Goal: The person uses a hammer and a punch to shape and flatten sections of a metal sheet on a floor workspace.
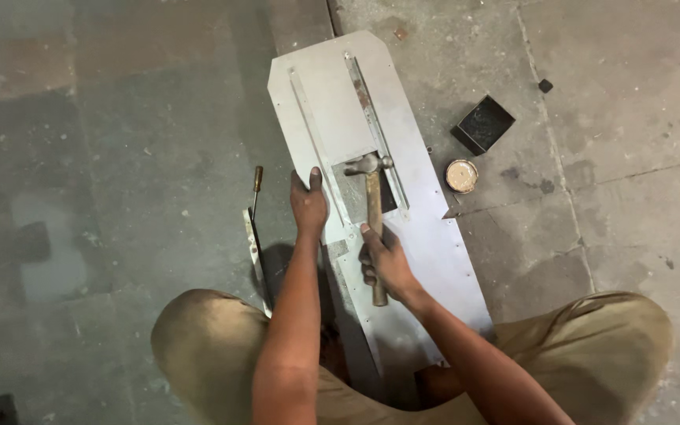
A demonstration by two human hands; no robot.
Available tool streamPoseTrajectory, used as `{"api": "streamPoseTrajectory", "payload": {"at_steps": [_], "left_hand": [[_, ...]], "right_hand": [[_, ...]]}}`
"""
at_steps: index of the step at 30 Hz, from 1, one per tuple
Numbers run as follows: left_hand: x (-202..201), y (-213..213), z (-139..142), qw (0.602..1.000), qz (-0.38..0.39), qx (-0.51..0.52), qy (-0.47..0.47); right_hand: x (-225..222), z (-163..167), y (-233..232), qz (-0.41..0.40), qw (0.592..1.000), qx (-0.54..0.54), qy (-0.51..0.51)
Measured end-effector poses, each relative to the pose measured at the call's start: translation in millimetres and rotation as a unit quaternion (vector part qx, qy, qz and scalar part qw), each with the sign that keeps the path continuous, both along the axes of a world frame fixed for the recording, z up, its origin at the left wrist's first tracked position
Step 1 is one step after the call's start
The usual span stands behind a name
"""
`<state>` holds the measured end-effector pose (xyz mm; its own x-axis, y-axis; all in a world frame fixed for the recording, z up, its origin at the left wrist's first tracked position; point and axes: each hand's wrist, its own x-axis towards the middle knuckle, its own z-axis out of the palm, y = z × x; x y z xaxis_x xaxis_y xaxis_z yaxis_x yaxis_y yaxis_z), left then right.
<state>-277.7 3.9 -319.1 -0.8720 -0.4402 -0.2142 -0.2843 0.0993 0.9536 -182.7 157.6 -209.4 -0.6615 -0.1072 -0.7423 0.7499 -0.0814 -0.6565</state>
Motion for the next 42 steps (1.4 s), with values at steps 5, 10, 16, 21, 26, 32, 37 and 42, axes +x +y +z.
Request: {"api": "streamPoseTrajectory", "payload": {"at_steps": [5,10,16,21,26,32,37,42], "left_hand": [[-1.0,-0.9,7.8,1.000,0.003,-0.031,0.003],[0.3,1.8,11.6,1.000,0.016,0.000,-0.012],[-1.8,-1.1,10.7,0.999,-0.001,-0.029,-0.038],[-0.5,-0.3,8.9,1.000,0.020,-0.015,-0.012],[-0.5,-0.3,8.8,0.999,0.027,0.003,0.016],[0.4,-3.9,14.6,1.000,0.009,-0.012,-0.023],[0.4,-2.9,12.9,0.999,0.025,-0.002,0.031],[-1.1,-1.9,6.5,0.999,0.028,-0.001,0.032]], "right_hand": [[-14.4,-23.6,10.9,0.054,0.996,0.060,0.023],[-44.4,-27.7,21.6,0.270,0.802,0.416,0.333],[-54.0,-15.1,21.1,0.300,0.752,0.429,0.400],[-40.2,-22.1,23.0,0.263,0.799,0.388,0.376],[-31.9,-23.9,31.6,0.332,0.768,0.431,0.337],[-19.4,-20.5,35.9,0.253,0.836,0.367,0.320],[1.3,-23.2,43.3,0.282,0.769,0.371,0.436],[30.1,-21.3,53.3,0.331,0.765,0.412,0.369]]}}
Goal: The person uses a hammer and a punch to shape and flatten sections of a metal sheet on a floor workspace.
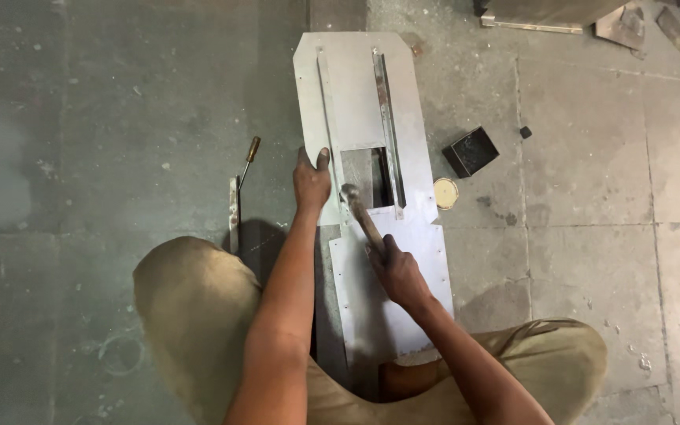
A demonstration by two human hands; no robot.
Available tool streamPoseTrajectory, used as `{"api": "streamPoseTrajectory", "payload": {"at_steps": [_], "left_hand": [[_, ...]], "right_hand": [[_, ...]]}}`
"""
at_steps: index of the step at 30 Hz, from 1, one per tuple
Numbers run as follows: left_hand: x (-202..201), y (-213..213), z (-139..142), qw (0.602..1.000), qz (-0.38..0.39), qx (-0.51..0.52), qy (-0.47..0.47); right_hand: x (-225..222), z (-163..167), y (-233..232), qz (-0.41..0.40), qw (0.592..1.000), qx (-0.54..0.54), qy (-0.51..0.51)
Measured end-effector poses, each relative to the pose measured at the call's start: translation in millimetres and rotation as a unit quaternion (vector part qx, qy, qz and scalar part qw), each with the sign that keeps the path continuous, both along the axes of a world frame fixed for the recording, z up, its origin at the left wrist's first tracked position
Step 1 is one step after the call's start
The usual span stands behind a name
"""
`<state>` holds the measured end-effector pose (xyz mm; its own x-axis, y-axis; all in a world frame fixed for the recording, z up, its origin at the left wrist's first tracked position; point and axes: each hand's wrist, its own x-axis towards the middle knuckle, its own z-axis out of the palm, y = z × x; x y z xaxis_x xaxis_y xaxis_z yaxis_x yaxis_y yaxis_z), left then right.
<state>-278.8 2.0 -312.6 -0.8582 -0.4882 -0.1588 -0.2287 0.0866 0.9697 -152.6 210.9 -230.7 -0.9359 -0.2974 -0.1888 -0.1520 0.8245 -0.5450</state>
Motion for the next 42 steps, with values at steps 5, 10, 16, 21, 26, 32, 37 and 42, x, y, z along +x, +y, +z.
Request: {"api": "streamPoseTrajectory", "payload": {"at_steps": [5,10,16,21,26,32,37,42], "left_hand": [[0.6,-1.4,-0.6,0.999,-0.010,-0.047,-0.015],[3.5,0.3,14.2,0.998,0.005,-0.064,-0.008],[-4.8,-7.9,51.3,0.988,0.025,-0.093,-0.119],[-30.0,10.4,92.8,0.985,0.058,-0.070,-0.148],[-31.5,54.9,155.8,0.993,0.022,-0.113,0.010],[-13.4,44.5,273.0,0.922,-0.027,0.045,0.382],[17.3,-38.0,318.3,0.888,-0.092,-0.136,0.430],[80.9,-92.5,250.3,0.792,-0.275,-0.399,0.372]], "right_hand": [[20.6,-0.6,6.1,-0.005,1.000,0.009,-0.005],[30.2,2.4,8.0,-0.038,0.999,-0.012,-0.013],[30.5,36.1,20.9,-0.210,0.957,-0.099,-0.175],[46.4,91.8,82.6,-0.357,0.883,-0.255,-0.166],[44.6,146.3,143.6,-0.357,0.811,-0.452,-0.100],[17.2,230.3,156.1,-0.281,0.791,-0.540,-0.065],[-11.4,269.5,167.3,-0.183,0.769,-0.602,-0.114],[-28.1,198.0,157.2,-0.393,0.752,-0.453,-0.274]]}}
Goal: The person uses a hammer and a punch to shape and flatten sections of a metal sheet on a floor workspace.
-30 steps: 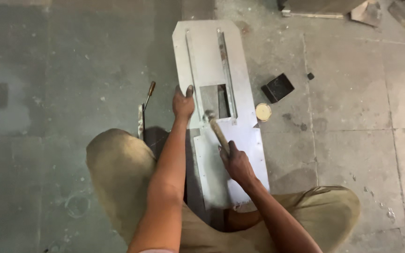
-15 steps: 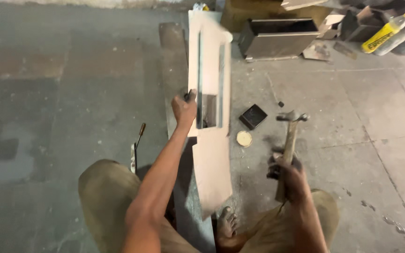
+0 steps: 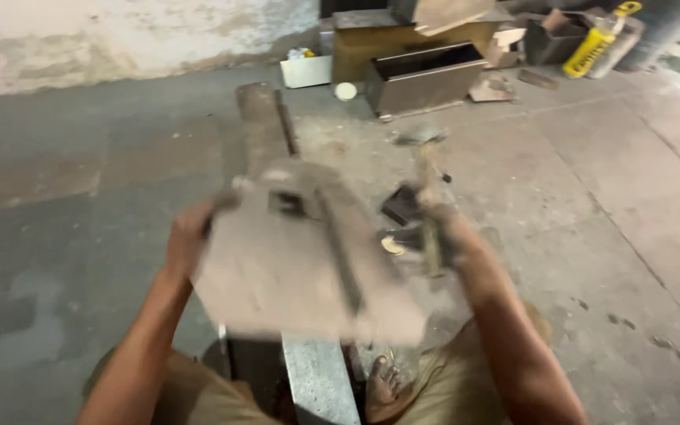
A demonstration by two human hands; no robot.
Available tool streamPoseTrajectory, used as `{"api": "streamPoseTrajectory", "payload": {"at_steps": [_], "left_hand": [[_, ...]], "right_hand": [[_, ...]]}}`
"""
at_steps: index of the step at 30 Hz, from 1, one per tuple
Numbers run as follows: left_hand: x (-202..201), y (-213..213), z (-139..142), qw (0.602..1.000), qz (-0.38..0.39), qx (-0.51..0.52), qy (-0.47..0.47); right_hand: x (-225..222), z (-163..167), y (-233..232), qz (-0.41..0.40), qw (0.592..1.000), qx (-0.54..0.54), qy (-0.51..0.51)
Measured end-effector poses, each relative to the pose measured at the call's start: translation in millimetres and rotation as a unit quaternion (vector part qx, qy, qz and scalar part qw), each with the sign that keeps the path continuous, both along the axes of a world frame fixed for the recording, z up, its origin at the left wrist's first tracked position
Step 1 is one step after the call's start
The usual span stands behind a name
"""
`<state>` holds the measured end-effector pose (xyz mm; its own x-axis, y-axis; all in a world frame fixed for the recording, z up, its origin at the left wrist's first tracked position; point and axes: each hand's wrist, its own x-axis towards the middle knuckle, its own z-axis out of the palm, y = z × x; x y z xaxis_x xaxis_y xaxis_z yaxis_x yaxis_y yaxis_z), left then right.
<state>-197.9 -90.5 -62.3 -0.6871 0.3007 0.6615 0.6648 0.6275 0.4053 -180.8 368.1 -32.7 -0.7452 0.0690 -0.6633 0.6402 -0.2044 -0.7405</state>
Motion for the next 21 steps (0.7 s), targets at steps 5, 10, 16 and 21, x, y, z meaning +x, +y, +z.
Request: {"api": "streamPoseTrajectory", "payload": {"at_steps": [5,10,16,21], "left_hand": [[39.0,39.6,-91.2,0.932,-0.059,-0.351,-0.063],[55.4,70.9,-127.5,0.946,-0.041,-0.317,-0.047],[43.9,49.2,-124.4,0.952,-0.028,-0.299,-0.058],[53.0,62.9,-131.9,0.886,0.132,-0.230,-0.380]], "right_hand": [[15.4,-123.9,-51.5,0.004,0.991,-0.116,0.067],[33.6,-178.9,-48.8,0.145,0.932,0.308,0.126],[35.3,-192.6,-45.1,0.104,0.915,0.355,0.164],[26.7,-200.8,-63.0,0.067,0.962,0.254,0.074]]}}
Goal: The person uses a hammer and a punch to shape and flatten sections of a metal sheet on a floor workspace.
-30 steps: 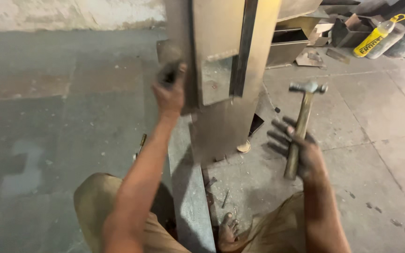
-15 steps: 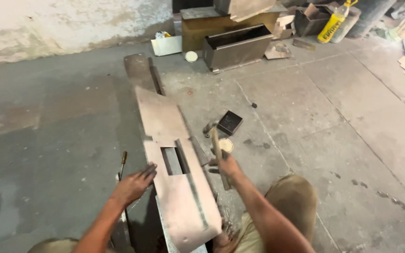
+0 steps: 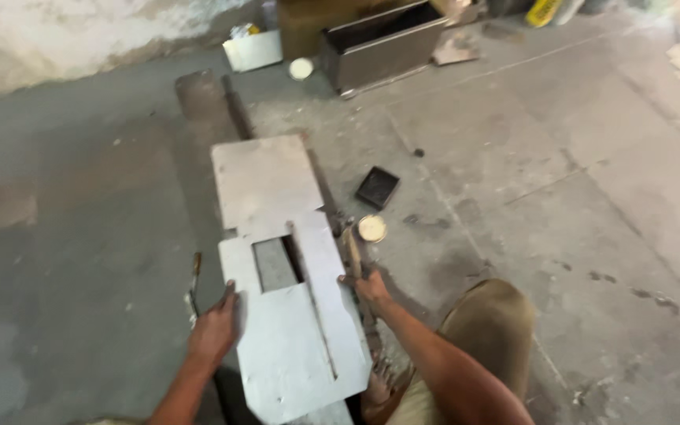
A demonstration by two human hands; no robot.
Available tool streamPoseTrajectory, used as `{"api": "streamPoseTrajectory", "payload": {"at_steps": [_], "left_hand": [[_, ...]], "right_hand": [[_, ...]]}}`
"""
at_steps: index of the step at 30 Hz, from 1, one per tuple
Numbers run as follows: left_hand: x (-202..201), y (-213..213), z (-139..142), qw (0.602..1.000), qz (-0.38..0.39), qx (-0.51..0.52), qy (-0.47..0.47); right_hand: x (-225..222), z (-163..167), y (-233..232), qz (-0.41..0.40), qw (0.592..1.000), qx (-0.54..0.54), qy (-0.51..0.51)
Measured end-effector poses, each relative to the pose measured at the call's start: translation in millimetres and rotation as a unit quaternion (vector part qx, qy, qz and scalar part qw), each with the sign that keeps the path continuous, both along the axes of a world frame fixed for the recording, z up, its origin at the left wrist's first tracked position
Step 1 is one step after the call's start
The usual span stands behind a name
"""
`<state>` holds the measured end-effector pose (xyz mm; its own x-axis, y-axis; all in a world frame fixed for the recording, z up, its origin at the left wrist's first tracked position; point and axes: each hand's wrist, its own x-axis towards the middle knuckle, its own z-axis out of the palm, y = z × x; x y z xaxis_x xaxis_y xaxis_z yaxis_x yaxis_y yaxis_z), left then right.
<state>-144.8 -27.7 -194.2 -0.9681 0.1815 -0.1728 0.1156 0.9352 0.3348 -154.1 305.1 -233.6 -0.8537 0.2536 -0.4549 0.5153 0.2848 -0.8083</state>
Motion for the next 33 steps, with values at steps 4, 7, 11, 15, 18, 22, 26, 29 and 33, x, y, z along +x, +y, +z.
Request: {"api": "streamPoseTrajectory", "payload": {"at_steps": [4,7,11,15,18,22,26,29,33], "left_hand": [[12.9,27.9,-28.4,0.925,0.324,0.180,0.082],[1.6,31.0,-56.2,0.844,0.497,0.184,-0.083],[1.4,12.6,-85.7,0.787,0.437,0.425,-0.095],[12.5,6.2,-98.1,0.769,0.422,0.464,-0.124],[13.0,9.2,-95.6,0.752,0.404,0.505,-0.127],[9.6,11.7,-86.6,0.744,0.440,0.481,-0.146],[8.8,11.8,-84.0,0.749,0.439,0.473,-0.146],[8.3,11.9,-85.9,0.740,0.440,0.490,-0.135],[6.7,11.0,-87.0,0.731,0.472,0.457,-0.183]], "right_hand": [[-9.3,-6.1,-16.1,0.019,0.997,0.009,0.070],[-15.4,-2.8,-26.6,0.074,0.988,-0.013,0.138],[-23.9,14.8,-28.0,0.100,0.981,0.125,0.106],[-33.9,54.9,-23.2,0.149,0.977,0.132,0.074],[-44.5,74.2,-37.1,0.242,0.923,0.205,0.218],[-55.0,71.5,-67.4,0.349,0.863,0.130,0.342],[-57.9,56.9,-88.2,0.419,0.835,0.266,0.236],[-56.3,54.0,-94.8,0.410,0.843,0.290,0.192],[-55.2,55.1,-101.1,0.431,0.831,0.285,0.205]]}}
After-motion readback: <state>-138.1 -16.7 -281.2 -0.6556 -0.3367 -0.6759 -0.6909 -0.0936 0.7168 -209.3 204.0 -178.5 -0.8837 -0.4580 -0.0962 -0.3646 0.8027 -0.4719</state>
